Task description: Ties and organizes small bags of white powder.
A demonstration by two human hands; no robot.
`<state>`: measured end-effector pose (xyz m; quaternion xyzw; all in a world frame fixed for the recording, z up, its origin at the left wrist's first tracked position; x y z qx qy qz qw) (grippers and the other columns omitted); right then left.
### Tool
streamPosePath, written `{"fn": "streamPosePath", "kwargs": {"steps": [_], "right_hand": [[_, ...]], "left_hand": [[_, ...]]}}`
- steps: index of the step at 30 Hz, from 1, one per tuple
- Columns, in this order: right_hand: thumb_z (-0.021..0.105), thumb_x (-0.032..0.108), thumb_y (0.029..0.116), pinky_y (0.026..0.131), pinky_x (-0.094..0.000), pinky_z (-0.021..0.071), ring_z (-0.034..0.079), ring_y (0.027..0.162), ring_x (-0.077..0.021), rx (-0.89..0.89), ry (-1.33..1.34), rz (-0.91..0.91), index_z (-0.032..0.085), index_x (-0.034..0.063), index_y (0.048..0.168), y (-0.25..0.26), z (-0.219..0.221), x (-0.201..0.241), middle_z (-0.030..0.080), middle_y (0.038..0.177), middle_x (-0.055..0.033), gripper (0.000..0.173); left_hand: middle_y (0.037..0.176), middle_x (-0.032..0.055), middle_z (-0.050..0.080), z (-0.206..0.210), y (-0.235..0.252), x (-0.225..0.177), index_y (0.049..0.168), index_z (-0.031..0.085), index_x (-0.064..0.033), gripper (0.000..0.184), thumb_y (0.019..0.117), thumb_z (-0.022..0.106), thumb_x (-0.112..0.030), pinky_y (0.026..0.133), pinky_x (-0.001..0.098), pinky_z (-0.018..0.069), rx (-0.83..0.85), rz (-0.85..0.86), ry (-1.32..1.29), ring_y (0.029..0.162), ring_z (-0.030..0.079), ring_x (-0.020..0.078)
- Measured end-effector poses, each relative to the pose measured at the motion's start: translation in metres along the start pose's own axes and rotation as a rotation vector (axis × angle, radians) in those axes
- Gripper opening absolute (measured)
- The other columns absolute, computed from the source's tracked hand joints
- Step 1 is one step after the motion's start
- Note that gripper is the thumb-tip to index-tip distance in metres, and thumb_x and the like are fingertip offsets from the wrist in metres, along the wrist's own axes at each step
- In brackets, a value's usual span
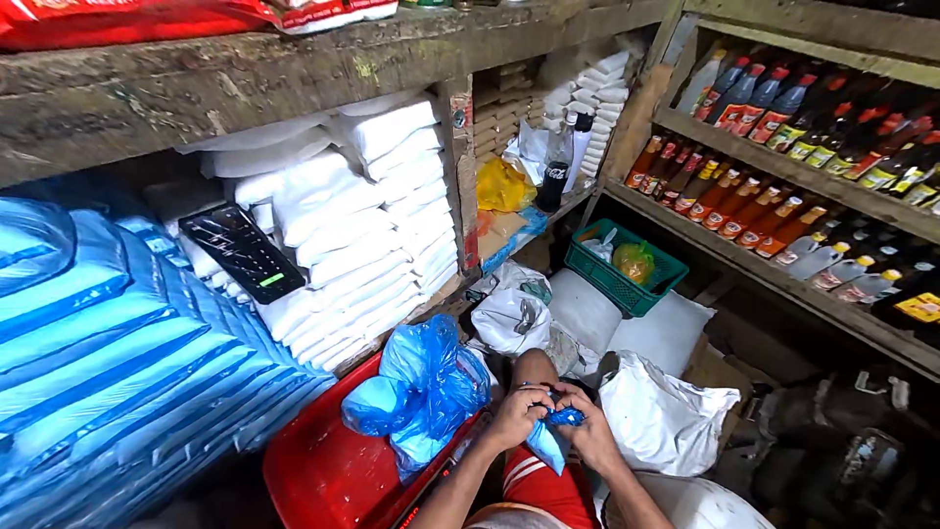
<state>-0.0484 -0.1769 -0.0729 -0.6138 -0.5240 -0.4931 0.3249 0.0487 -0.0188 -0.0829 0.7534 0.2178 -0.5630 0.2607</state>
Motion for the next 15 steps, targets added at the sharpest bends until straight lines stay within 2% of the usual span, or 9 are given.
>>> {"fn": "streamPosePath", "kwargs": {"steps": [4,8,11,13,15], "right_hand": [[0.076,0.003,0.0748,0.109,-0.0401,0.0504,0.056,0.133,-0.0222,-0.093,0.07,0.003,0.071,0.006,0.086,-0.002,0.011,0.005,0.064,0.136,-0.0117,0.013],[0.077,0.003,0.0728,0.11,-0.0399,0.0506,0.058,0.132,-0.0217,-0.197,0.02,-0.021,0.072,0.0039,0.088,-0.008,0.023,0.008,0.066,0.135,-0.0121,0.016],[0.071,0.005,0.0779,0.116,-0.0397,0.0453,0.055,0.135,-0.0211,-0.15,-0.084,-0.041,0.075,0.0066,0.088,-0.007,0.02,0.011,0.067,0.134,-0.0093,0.011],[0.067,0.005,0.079,0.117,-0.0418,0.0431,0.054,0.136,-0.0212,-0.152,-0.16,-0.043,0.076,0.0095,0.09,-0.003,0.014,0.013,0.068,0.132,-0.0067,0.015],[0.065,0.006,0.079,0.115,-0.0464,0.0438,0.051,0.139,-0.0222,-0.138,-0.26,-0.033,0.075,0.0116,0.102,-0.001,0.011,0.014,0.064,0.138,-0.0053,0.026]], "left_hand": [[0.118,0.0094,0.073,-0.002,0.003,-0.001,0.099,0.075,-0.003,0.015,0.0937,0.061,-0.003,0.108,0.0358,0.0505,-0.055,-0.089,-0.006,0.123,0.064,0.0155],[0.11,0.0101,0.074,0.01,0.004,0.004,0.099,0.074,-0.0004,0.013,0.0898,0.064,0.0,0.099,0.0338,0.0564,-0.191,-0.121,-0.046,0.109,0.069,0.0149],[0.105,0.01,0.074,0.012,0.001,0.009,0.097,0.073,0.0,0.013,0.0841,0.069,0.002,0.096,0.0342,0.0577,-0.236,-0.076,-0.059,0.104,0.07,0.0155],[0.108,0.0117,0.074,0.009,0.0,0.008,0.097,0.072,0.0009,0.013,0.0845,0.069,0.002,0.098,0.0358,0.0573,-0.242,-0.067,-0.06,0.107,0.07,0.0174],[0.113,0.0127,0.074,0.007,0.0,0.009,0.098,0.072,0.0011,0.014,0.0846,0.067,0.003,0.103,0.0376,0.0557,-0.247,-0.086,-0.063,0.113,0.069,0.0189]]}}
Point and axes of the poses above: each hand's wrist, its own y-axis towards the middle knuckle, its own z-axis out of the palm, x = y × z, the point moved 3 cm from there along y, towards the middle knuckle
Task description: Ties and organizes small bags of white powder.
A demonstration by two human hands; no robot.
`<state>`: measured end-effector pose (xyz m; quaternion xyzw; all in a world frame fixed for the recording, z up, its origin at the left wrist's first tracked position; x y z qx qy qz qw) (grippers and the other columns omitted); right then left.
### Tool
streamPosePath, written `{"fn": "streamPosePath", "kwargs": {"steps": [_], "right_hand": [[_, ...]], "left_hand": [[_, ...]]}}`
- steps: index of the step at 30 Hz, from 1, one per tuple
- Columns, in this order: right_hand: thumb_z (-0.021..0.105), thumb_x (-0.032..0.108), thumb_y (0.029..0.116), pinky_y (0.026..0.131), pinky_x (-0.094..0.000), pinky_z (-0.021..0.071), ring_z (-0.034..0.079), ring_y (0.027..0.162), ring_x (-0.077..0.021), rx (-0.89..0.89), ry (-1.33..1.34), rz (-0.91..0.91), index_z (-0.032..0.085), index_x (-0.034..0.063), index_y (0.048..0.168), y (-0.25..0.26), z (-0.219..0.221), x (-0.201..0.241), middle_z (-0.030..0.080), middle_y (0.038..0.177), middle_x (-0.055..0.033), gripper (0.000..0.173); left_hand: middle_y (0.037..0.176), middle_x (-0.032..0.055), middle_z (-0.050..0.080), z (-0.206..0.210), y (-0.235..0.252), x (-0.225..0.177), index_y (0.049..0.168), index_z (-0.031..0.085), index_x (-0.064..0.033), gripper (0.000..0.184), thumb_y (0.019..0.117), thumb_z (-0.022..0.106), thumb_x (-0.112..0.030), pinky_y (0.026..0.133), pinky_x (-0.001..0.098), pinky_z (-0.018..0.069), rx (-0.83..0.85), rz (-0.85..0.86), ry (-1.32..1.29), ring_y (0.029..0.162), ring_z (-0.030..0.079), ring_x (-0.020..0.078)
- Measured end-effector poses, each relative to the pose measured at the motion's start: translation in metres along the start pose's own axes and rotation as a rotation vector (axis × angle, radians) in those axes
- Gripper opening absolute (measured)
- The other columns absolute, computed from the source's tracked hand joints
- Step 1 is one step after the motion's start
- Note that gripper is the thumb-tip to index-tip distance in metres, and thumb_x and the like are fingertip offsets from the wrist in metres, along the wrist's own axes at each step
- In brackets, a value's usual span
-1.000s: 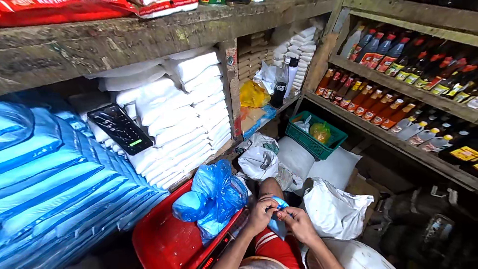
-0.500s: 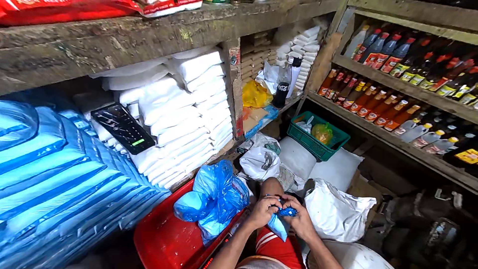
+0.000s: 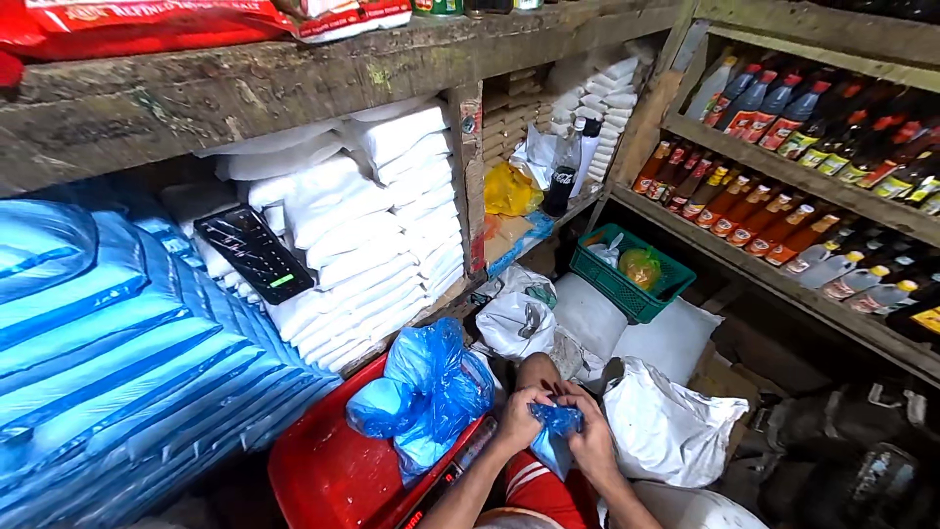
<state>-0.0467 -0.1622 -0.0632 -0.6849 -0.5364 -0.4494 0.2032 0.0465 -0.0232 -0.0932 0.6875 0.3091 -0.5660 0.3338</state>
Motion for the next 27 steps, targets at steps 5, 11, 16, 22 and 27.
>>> {"fn": "streamPosePath", "kwargs": {"steps": [5,11,16,22,27], "right_hand": [[0.058,0.013,0.0874,0.118,-0.0534,0.0367,0.048,0.143,-0.0227,0.115,-0.269,-0.054,0.08,0.0197,0.106,0.002,-0.002,0.003,0.066,0.138,0.0039,0.03],[0.057,0.023,0.0918,0.12,-0.0467,0.0373,0.061,0.129,-0.0177,0.031,-0.427,-0.074,0.076,0.0112,0.091,0.008,0.008,0.015,0.074,0.123,-0.0028,0.023],[0.056,0.028,0.0902,0.115,-0.0465,0.0421,0.068,0.116,-0.0184,0.035,-0.53,-0.182,0.076,0.0102,0.093,0.017,0.004,0.017,0.076,0.112,-0.0028,0.027],[0.053,0.03,0.0914,0.113,-0.0455,0.0444,0.071,0.107,-0.0157,0.041,-0.598,-0.253,0.076,0.0128,0.09,0.028,-0.003,0.014,0.077,0.105,-0.0005,0.029],[0.067,0.023,0.0925,0.109,-0.0414,0.0521,0.064,0.124,-0.0191,0.126,0.116,-0.088,0.074,0.0055,0.111,0.036,-0.019,0.015,0.072,0.124,-0.0078,0.027]], "left_hand": [[0.111,0.0142,0.075,-0.003,0.0,0.004,0.097,0.071,0.0031,0.014,0.0859,0.063,0.005,0.104,0.0387,0.0553,-0.017,-0.028,-0.062,0.114,0.07,0.021],[0.107,0.0128,0.07,0.003,-0.004,0.005,0.112,0.065,0.0048,0.022,0.0908,0.059,0.003,0.092,0.0346,0.0573,0.043,-0.067,-0.209,0.099,0.068,0.0165],[0.108,0.0111,0.07,0.007,-0.011,0.009,0.114,0.065,0.0011,0.026,0.0893,0.059,0.001,0.092,0.0373,0.057,-0.066,-0.128,-0.14,0.101,0.067,0.017],[0.099,0.0101,0.073,0.002,-0.014,-0.01,0.104,0.071,0.0008,0.02,0.0869,0.065,-0.006,0.09,0.0372,0.0567,-0.022,-0.22,-0.015,0.096,0.07,0.0153],[0.089,0.0083,0.073,-0.019,-0.013,-0.048,0.099,0.07,0.002,0.014,0.0888,0.06,0.002,0.079,0.0354,0.0595,-0.08,-0.224,-0.263,0.082,0.07,0.0155]]}}
Point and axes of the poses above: each hand's wrist, its own y-axis towards the middle knuckle, its own z-axis out of the palm, x = y × z, the point moved 3 cm from there along y, towards the middle knuckle
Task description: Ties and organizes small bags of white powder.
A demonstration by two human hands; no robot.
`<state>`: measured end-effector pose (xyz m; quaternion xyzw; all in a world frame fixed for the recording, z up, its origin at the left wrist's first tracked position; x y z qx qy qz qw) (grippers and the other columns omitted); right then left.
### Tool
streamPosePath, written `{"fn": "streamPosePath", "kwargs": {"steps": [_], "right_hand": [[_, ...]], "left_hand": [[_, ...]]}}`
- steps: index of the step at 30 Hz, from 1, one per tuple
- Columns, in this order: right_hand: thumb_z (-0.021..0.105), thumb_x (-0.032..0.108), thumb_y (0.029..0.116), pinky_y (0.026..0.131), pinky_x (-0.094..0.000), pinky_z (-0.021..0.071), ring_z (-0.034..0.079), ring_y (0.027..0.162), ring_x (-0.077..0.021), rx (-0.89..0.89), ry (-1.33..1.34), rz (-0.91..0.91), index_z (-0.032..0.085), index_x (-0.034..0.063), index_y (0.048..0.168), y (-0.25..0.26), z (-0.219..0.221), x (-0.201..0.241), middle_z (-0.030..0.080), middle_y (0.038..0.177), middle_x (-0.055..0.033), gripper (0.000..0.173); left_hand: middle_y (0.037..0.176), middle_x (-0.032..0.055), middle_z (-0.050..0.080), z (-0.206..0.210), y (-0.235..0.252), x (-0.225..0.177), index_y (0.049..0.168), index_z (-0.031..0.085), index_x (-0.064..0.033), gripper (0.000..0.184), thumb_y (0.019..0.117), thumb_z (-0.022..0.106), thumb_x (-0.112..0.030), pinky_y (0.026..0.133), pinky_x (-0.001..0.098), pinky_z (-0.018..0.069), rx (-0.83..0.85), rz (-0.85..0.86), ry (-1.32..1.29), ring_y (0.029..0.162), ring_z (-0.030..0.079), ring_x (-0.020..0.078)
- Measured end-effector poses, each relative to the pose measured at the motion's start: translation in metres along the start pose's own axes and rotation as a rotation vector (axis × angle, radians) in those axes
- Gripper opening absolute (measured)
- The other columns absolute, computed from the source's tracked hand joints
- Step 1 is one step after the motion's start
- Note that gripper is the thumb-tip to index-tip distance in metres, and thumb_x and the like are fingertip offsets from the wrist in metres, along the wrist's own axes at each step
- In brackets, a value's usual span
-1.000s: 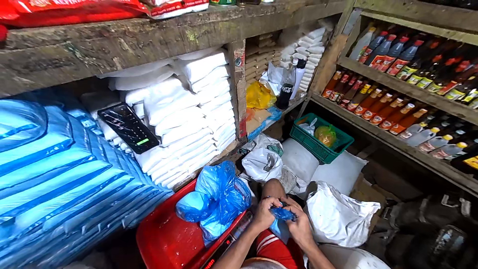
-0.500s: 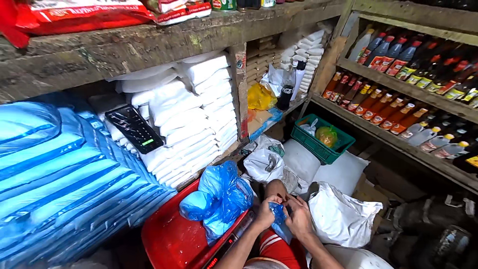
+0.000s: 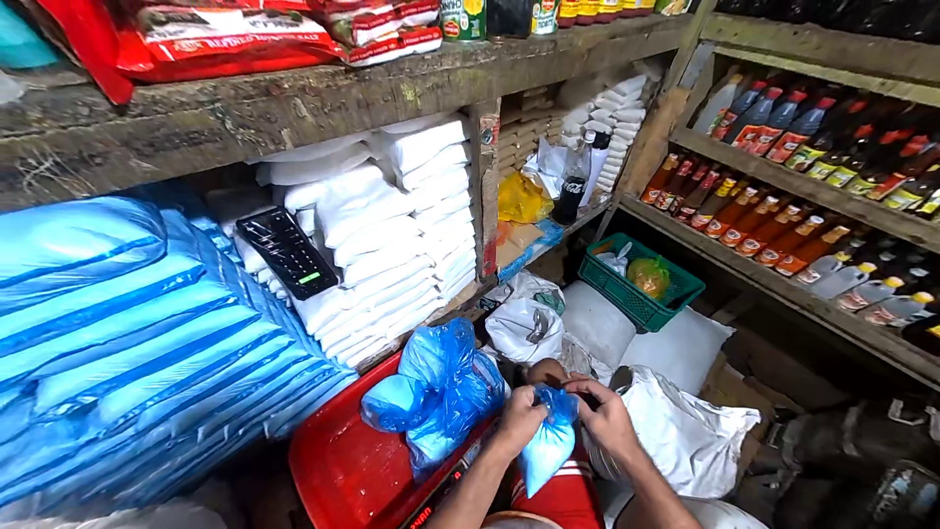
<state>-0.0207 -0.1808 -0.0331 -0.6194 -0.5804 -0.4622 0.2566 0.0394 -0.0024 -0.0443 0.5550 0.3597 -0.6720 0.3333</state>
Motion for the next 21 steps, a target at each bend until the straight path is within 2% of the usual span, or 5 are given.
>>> {"fn": "streamPosePath", "kwargs": {"steps": [4,8,16,19,21], "right_hand": [[0.079,0.04,0.0827,0.096,-0.0484,0.0577,0.065,0.118,-0.0282,0.206,0.855,0.402,0.036,0.0068,0.154,-0.028,0.019,0.012,0.062,0.136,-0.0145,0.09],[0.081,0.043,0.0841,0.094,-0.0513,0.0573,0.068,0.113,-0.029,0.419,1.321,0.327,0.056,0.016,0.139,-0.038,0.046,0.033,0.069,0.124,-0.0131,0.067],[0.088,0.019,0.0786,0.087,-0.046,0.0605,0.07,0.103,-0.0264,0.288,1.353,0.26,0.05,0.0102,0.136,-0.02,0.057,0.077,0.069,0.117,-0.015,0.07],[0.089,0.011,0.0747,0.086,-0.0474,0.0607,0.071,0.099,-0.027,0.177,1.287,0.233,0.052,0.004,0.132,-0.003,0.057,0.091,0.07,0.112,-0.018,0.069],[0.089,0.006,0.0724,0.088,-0.0501,0.0603,0.071,0.1,-0.0293,0.074,1.217,0.208,0.045,-0.0014,0.134,0.011,0.054,0.101,0.068,0.112,-0.0209,0.077]], "left_hand": [[0.086,0.0062,0.071,-0.014,-0.003,-0.047,0.099,0.068,0.0019,0.017,0.0865,0.056,0.006,0.07,0.0303,0.0568,-0.035,0.099,-0.162,0.075,0.066,0.0118],[0.085,0.0053,0.071,-0.02,-0.004,-0.08,0.098,0.067,0.0014,0.018,0.0856,0.056,0.009,0.067,0.0266,0.0559,0.012,0.155,-0.257,0.073,0.066,0.0097],[0.081,0.0005,0.072,-0.043,-0.009,-0.105,0.094,0.069,-0.0067,0.016,0.0864,0.058,0.004,0.063,0.0236,0.0567,0.03,0.294,-0.422,0.068,0.066,0.0064],[0.1,0.0066,0.075,-0.059,-0.009,-0.106,0.105,0.068,-0.003,0.016,0.094,0.056,-0.001,0.083,0.0334,0.0598,-0.029,0.456,-0.434,0.091,0.071,0.014],[0.13,0.0143,0.065,-0.067,-0.014,-0.11,0.132,0.058,0.0024,0.04,0.0987,0.063,-0.019,0.106,0.0425,0.0514,-0.003,0.559,-0.295,0.12,0.062,0.0232]]}}
Point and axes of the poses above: each hand's wrist, its own y-axis towards the middle knuckle, its own z-axis out of the palm, x = y × z, the point moved 3 cm from there along y, towards the middle knuckle
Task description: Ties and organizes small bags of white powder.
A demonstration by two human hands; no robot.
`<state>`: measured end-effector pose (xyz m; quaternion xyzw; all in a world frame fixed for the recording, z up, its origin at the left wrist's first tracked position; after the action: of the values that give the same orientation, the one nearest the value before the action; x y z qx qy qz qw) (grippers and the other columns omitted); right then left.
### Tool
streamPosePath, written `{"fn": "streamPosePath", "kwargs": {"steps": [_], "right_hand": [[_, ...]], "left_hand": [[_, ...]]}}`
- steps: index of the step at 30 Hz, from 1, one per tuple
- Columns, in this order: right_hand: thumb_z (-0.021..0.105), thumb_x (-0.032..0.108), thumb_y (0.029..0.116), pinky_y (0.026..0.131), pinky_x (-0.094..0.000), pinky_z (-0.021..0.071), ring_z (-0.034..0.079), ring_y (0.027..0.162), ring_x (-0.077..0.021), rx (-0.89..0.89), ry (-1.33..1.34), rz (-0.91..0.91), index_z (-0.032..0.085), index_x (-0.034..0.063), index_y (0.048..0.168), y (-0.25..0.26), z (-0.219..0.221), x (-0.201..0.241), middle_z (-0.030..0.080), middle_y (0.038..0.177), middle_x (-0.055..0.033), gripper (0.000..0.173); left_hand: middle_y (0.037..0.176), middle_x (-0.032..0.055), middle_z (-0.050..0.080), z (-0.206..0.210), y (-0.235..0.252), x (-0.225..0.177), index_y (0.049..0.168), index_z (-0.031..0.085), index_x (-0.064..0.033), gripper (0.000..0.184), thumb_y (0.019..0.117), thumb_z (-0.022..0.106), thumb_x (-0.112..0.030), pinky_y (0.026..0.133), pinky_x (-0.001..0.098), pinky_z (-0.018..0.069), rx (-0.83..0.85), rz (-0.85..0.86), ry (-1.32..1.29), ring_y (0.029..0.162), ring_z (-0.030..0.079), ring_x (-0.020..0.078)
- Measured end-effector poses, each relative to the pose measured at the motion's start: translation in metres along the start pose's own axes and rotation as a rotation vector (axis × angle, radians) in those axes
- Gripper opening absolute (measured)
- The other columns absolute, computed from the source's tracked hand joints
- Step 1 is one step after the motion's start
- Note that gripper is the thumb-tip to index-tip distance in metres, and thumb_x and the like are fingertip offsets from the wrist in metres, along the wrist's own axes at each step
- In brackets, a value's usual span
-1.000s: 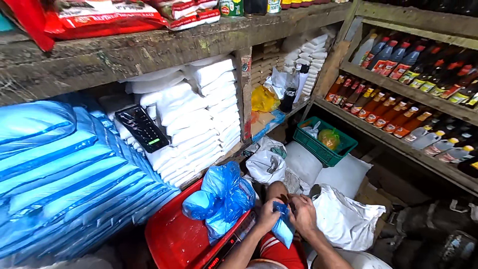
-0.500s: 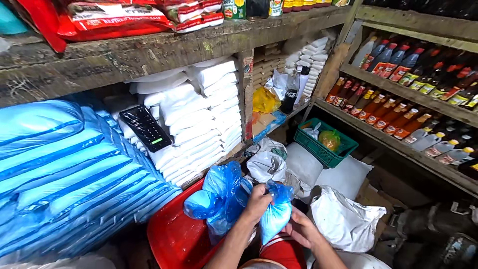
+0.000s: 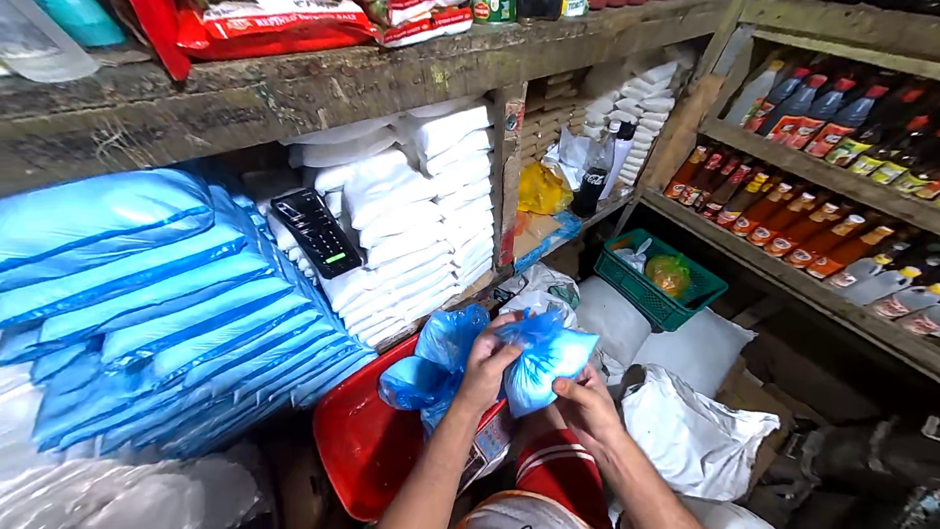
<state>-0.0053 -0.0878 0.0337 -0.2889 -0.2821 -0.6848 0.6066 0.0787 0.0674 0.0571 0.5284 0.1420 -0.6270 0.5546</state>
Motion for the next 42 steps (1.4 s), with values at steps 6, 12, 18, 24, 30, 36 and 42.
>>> {"fn": "streamPosePath", "kwargs": {"steps": [6,12,18,24,30,36,42], "right_hand": [[0.085,-0.004,0.0729,0.086,-0.0458,0.0619,0.071,0.096,-0.0289,-0.144,-0.104,-0.144,0.042,-0.0073,0.132,0.03,0.031,0.006,0.067,0.111,-0.0236,0.073],[0.087,0.006,0.0731,0.095,-0.0467,0.0579,0.069,0.105,-0.0286,0.066,-0.139,-0.094,0.044,-0.0085,0.131,0.037,0.042,0.005,0.067,0.114,-0.0231,0.074],[0.09,0.009,0.0727,0.089,-0.044,0.0607,0.072,0.093,-0.0249,0.016,-0.147,-0.074,0.055,-0.0087,0.118,0.042,0.057,-0.004,0.072,0.1,-0.0197,0.06],[0.086,0.004,0.077,0.091,-0.0436,0.0607,0.073,0.094,-0.0249,0.093,-0.222,0.033,0.063,-0.0107,0.113,0.047,0.068,-0.025,0.073,0.101,-0.0204,0.045],[0.086,-0.005,0.0733,0.091,-0.0443,0.0611,0.073,0.094,-0.0266,0.131,-0.238,0.099,0.065,-0.0123,0.111,0.046,0.095,-0.059,0.073,0.1,-0.0219,0.043],[0.091,0.039,0.0707,0.091,-0.0385,0.0597,0.069,0.103,-0.0177,0.633,-0.637,0.351,0.062,0.0073,0.133,0.069,0.104,-0.053,0.073,0.113,-0.0077,0.075],[0.088,0.008,0.0757,0.079,-0.0396,0.0634,0.073,0.088,-0.0204,0.588,-0.703,0.231,0.07,0.0034,0.118,0.08,0.137,-0.076,0.075,0.099,-0.0119,0.046]], "left_hand": [[0.146,0.0207,0.053,0.005,-0.033,0.004,0.152,0.03,0.0101,0.109,0.0745,0.092,-0.037,0.11,0.0411,0.053,-0.168,0.012,0.331,0.131,0.058,0.0258],[0.132,0.0183,0.065,-0.012,-0.037,-0.018,0.142,0.047,0.0105,0.083,0.0785,0.09,-0.021,0.105,0.0402,0.0572,-0.293,0.066,0.379,0.12,0.066,0.0248],[0.116,0.016,0.072,-0.028,-0.046,-0.034,0.13,0.056,0.0103,0.066,0.0769,0.089,-0.012,0.099,0.037,0.0606,-0.402,0.022,0.439,0.109,0.071,0.022],[0.113,0.0161,0.073,-0.05,-0.069,-0.054,0.126,0.06,0.0086,0.06,0.0755,0.088,-0.007,0.096,0.0403,0.0619,-0.478,-0.056,0.428,0.106,0.073,0.0248],[0.113,0.0169,0.073,-0.085,-0.097,-0.077,0.123,0.062,0.0075,0.06,0.0732,0.09,-0.009,0.096,0.0417,0.0616,-0.576,-0.108,0.439,0.106,0.072,0.0259],[0.111,0.0125,0.074,-0.112,-0.123,-0.11,0.122,0.066,0.0004,0.054,0.0729,0.088,-0.005,0.093,0.0411,0.062,-0.658,-0.263,0.488,0.104,0.072,0.0212],[0.111,0.01,0.075,-0.125,-0.126,-0.125,0.121,0.068,-0.0043,0.052,0.0725,0.087,0.002,0.089,0.041,0.0633,-0.658,-0.285,0.575,0.101,0.073,0.0197]]}}
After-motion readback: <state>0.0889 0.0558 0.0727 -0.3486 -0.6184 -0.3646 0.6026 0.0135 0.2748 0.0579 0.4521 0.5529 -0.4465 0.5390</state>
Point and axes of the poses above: each hand's wrist, its own y-axis towards the middle knuckle, its own z-axis out of the palm, x = y × z, the point moved 3 cm from there along y, towards the middle knuckle
